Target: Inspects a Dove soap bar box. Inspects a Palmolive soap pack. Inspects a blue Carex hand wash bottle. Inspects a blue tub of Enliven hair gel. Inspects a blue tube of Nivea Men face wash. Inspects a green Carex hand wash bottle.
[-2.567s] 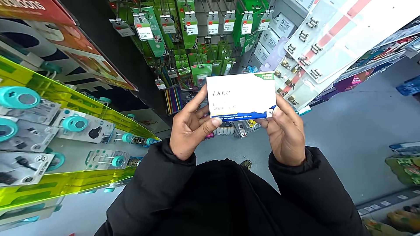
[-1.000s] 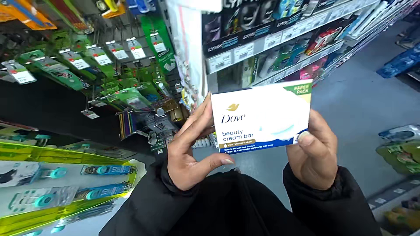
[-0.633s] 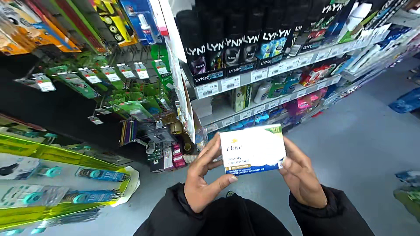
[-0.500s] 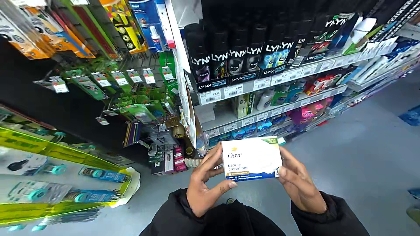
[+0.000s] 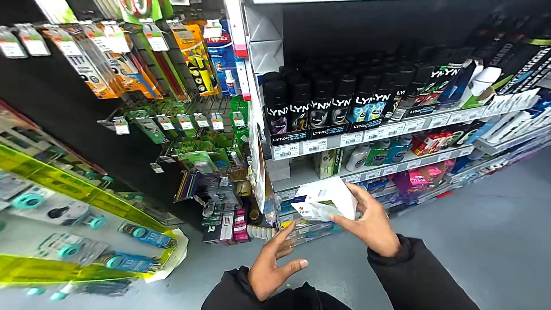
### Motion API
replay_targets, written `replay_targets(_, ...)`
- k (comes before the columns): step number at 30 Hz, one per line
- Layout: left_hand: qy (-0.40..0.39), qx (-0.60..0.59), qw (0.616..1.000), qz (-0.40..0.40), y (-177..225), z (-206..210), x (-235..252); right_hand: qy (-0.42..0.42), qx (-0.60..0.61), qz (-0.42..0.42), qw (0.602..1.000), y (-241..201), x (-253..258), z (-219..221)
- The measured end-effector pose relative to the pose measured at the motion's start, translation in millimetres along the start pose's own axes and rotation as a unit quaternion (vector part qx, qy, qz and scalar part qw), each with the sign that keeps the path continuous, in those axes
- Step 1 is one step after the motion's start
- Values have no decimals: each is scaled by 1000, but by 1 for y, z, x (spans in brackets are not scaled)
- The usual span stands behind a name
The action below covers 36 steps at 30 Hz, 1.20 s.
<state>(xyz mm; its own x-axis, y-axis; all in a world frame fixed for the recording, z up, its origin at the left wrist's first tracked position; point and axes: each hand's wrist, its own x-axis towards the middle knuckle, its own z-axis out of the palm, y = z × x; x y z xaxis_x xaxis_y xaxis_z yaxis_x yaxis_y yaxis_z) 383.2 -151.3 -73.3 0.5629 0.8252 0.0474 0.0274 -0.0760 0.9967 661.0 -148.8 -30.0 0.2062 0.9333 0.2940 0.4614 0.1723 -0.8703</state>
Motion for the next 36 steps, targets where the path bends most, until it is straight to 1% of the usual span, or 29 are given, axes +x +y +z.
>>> replay_targets(2, 9, 0, 1000, -18, -1, -3, -10, -44, -112, -60, 991, 4, 32, 8)
replay_targets(3, 13, 2, 1000, -22, 0, -5, -14, -75, -142, -86, 983, 5, 48, 14)
replay_targets(7, 32, 3, 999, 10, 0, -12, -30, -176, -194, -174, 949, 10, 101, 44)
replay_targets(9, 47, -2, 999, 17, -2, -15, -37, -208, -214, -187, 936, 10, 119, 57)
replay_targets(12, 69, -5, 997, 16, -4, -16, -44, -280, -247, -147, 916, 5, 142, 70)
replay_targets(15, 75, -8, 997, 12, -3, -17, -48, -298, -247, -141, 911, 6, 152, 84)
replay_targets(20, 69, -24, 997, 15, -1, -20, -50, -310, -221, -168, 909, 18, 154, 105)
replay_targets(22, 65, -34, 997, 8, 0, -20, -48, -309, -210, -149, 916, 19, 151, 107)
replay_targets(25, 58, -34, 998, 5, -1, -22, -46, -285, -196, -128, 929, 27, 151, 108)
replay_targets(29, 46, -37, 998, 1, -3, -18, -40, -229, -159, -144, 950, 41, 148, 109)
replay_targets(32, 36, -38, 999, -6, -6, -11, -36, -163, -168, -149, 961, 47, 136, 112)
replay_targets(36, 15, -34, 999, -19, -4, -3, -34, -106, -174, -141, 969, 62, 114, 120)
